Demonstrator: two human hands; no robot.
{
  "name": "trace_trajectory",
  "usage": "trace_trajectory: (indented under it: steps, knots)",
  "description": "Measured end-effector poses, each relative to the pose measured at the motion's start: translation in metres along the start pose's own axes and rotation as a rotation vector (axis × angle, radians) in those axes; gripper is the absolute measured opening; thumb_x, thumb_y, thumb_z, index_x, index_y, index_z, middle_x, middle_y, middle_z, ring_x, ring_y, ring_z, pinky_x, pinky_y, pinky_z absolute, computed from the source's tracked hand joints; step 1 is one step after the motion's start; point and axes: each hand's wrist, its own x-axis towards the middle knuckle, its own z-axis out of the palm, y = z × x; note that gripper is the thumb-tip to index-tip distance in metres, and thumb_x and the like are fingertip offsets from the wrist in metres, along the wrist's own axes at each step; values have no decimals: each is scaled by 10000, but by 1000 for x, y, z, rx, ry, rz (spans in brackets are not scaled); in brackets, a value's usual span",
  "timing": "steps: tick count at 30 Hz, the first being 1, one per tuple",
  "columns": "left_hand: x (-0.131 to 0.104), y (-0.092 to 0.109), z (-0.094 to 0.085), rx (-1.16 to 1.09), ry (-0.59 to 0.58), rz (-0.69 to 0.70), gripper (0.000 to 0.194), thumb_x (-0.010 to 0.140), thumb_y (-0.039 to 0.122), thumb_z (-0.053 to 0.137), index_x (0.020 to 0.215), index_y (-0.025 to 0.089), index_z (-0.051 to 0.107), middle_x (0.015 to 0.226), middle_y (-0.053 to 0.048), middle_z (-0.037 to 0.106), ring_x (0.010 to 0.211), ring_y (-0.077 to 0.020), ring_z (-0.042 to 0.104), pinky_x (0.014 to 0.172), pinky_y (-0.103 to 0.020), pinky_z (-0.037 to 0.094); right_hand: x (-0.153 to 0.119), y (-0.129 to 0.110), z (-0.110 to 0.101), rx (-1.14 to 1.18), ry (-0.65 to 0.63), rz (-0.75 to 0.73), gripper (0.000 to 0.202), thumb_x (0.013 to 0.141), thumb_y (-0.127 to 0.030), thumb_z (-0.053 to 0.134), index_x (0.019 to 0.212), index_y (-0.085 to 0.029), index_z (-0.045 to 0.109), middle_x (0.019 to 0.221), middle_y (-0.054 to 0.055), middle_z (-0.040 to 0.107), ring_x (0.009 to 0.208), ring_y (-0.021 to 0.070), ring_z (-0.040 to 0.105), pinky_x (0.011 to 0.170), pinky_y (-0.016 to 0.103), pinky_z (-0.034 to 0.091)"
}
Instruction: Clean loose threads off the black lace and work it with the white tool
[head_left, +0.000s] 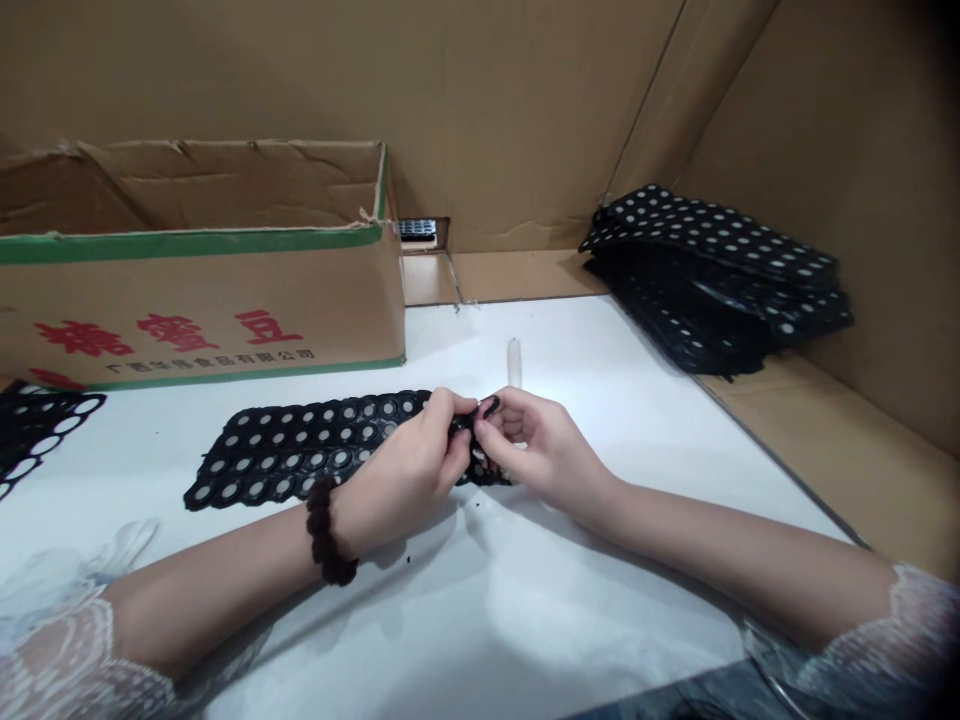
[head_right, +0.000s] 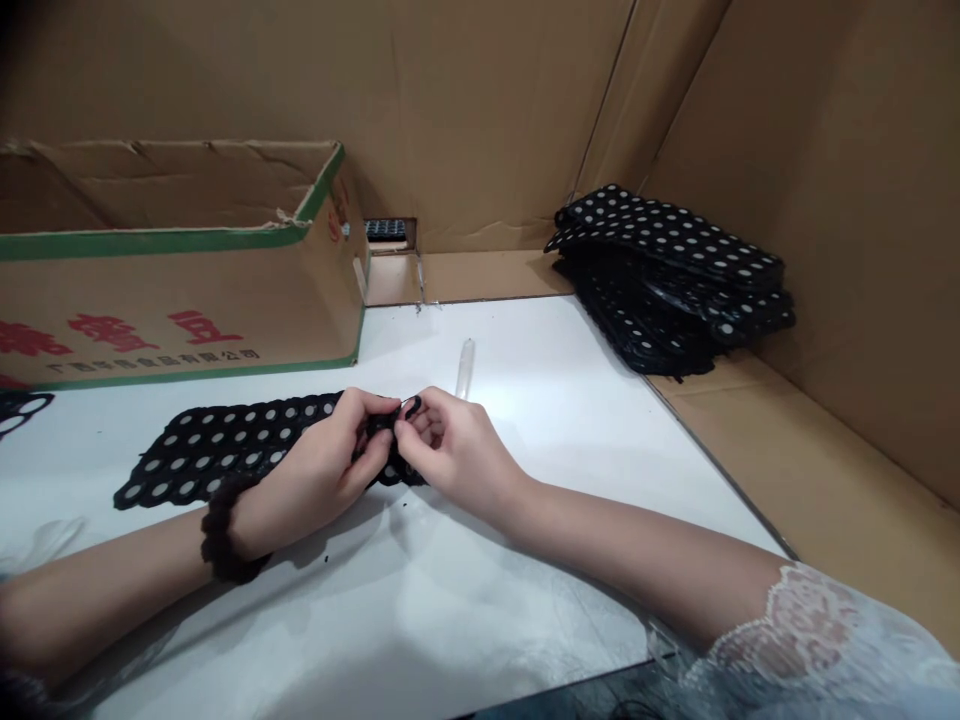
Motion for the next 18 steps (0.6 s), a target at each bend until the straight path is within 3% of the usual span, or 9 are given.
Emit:
trace_trajectory:
  steps: [18]
  knots:
    - [1,2,-1,77,-40,-5,167,873,249,335,1009,183,405,927,-53,586,802,-158,589,663,-260,455,3,-1,-2,102,-46,77,91,800,-201,470,720,-164,448,574,-26,496,522,99,567,488,217,463]
